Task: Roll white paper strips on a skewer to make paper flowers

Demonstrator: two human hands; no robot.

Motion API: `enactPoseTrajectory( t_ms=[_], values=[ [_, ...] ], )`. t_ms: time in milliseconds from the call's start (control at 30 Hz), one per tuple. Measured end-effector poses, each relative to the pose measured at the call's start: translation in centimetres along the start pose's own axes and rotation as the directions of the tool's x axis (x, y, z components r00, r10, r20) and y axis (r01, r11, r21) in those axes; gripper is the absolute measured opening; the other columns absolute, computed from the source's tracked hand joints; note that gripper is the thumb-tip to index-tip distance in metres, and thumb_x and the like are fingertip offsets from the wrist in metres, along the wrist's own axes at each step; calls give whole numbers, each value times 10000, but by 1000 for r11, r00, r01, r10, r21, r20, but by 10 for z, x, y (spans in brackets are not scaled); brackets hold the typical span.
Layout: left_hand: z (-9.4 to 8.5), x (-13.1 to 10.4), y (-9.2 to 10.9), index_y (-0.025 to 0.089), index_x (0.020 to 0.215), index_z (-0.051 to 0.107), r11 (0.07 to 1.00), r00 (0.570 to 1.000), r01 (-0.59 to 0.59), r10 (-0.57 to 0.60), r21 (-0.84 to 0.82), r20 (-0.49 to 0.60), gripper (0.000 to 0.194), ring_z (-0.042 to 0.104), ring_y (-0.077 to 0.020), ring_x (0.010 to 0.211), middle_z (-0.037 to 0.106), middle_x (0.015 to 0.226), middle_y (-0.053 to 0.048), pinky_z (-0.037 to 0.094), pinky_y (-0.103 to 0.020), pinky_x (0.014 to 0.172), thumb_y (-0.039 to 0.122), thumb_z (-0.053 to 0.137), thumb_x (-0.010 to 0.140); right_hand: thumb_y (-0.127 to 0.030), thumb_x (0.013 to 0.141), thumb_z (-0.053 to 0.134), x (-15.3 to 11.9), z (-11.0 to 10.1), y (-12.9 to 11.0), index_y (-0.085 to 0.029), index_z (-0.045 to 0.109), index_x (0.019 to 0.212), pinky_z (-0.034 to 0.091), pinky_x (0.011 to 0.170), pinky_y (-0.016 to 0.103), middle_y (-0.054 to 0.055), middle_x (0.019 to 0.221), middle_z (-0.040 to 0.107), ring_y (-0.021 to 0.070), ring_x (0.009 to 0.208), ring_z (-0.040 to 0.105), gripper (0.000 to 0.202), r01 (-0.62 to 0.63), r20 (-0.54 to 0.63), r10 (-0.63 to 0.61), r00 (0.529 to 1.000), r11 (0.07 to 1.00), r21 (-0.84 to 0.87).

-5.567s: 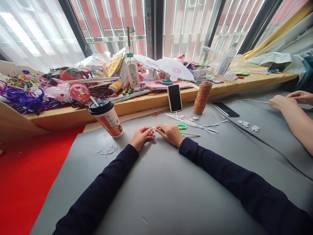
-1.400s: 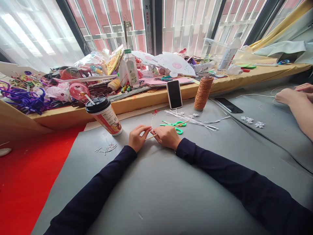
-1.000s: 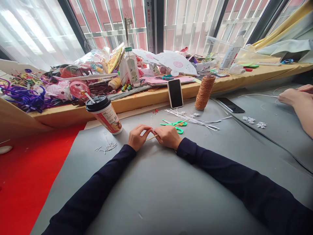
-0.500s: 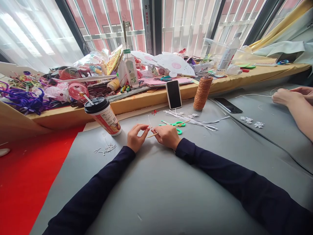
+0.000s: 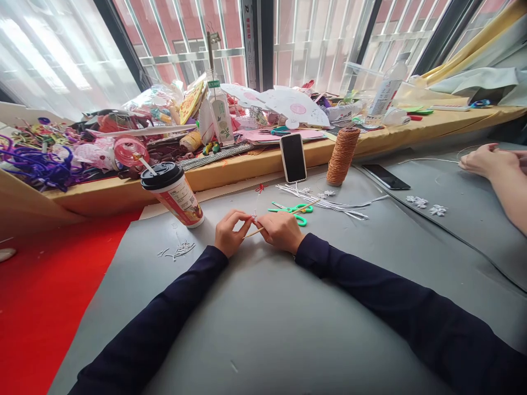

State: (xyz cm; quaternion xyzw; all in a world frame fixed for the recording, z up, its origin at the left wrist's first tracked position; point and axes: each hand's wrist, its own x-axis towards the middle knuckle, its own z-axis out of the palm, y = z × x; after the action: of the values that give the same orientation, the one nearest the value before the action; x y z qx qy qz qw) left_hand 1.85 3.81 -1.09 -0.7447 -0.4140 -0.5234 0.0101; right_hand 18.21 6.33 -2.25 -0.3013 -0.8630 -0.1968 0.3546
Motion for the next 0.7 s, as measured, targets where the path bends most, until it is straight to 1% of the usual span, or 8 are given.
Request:
enactPoseTrajectory(
  t_ms=[167, 233, 333, 433, 533, 600, 700],
  values=[
    [1, -3, -2, 187, 774, 591, 997, 997, -75, 74, 6, 16, 47, 563, -103, 694, 601, 776, -23, 465, -233, 653, 205, 553, 753, -264, 875, 345, 1, -3, 0, -162, 555, 703, 196, 553, 273, 6, 577, 570, 99, 545, 461, 291, 10, 7, -10, 1000, 1000, -7],
    [1, -4, -1, 189, 782, 591, 996, 996, -83, 83, -7, 19, 50, 566, -104, 704, 603, 784, -25, 468, -235, 664, 202, 551, 755, -268, 877, 342, 0, -3, 0, -161, 560, 714, 198, 556, 271, 7, 581, 574, 101, 552, 463, 293, 6, 6, -6, 1000, 1000, -10],
    [2, -4, 0, 189, 773, 592, 999, 999, -42, 42, -28, 14, 54, 571, -110, 717, 606, 786, -27, 472, -247, 683, 219, 550, 756, -280, 878, 346, 0, -1, 2, -163, 562, 735, 207, 566, 268, 7, 604, 584, 105, 571, 474, 284, -8, -2, 8, 1000, 1000, -15],
    [2, -2, -1, 182, 757, 594, 997, 999, 52, -52, -58, 9, 71, 570, -115, 699, 602, 750, -23, 472, -255, 678, 241, 554, 753, -285, 875, 356, 0, 0, 3, -169, 560, 755, 214, 576, 266, 3, 620, 588, 108, 589, 482, 264, -16, 0, 16, 1000, 1000, -12],
    [3, -1, -3, 181, 837, 601, 986, 990, 142, -139, -93, 35, 123, 572, -112, 682, 602, 767, -24, 474, -260, 681, 258, 547, 759, -284, 872, 362, -1, 1, 3, -171, 561, 772, 215, 577, 268, 1, 627, 588, 108, 596, 486, 250, -20, 8, 20, 1000, 1000, -18],
    [3, -1, -5, 186, 890, 606, 982, 987, 156, -150, -110, 60, 161, 573, -108, 680, 606, 800, -28, 474, -262, 690, 262, 540, 764, -283, 871, 363, 0, 1, 3, -168, 564, 771, 213, 575, 270, 3, 623, 585, 107, 593, 484, 252, -15, 14, 16, 1000, 1000, -24],
    [3, -1, -6, 188, 880, 623, 985, 991, 125, -117, -119, 71, 153, 572, -106, 690, 610, 796, -25, 473, -256, 693, 245, 538, 767, -283, 873, 358, 0, 0, 3, -160, 568, 756, 210, 572, 274, 9, 606, 577, 103, 585, 479, 270, -5, 28, 6, 1000, 1000, -24]
  ],
)
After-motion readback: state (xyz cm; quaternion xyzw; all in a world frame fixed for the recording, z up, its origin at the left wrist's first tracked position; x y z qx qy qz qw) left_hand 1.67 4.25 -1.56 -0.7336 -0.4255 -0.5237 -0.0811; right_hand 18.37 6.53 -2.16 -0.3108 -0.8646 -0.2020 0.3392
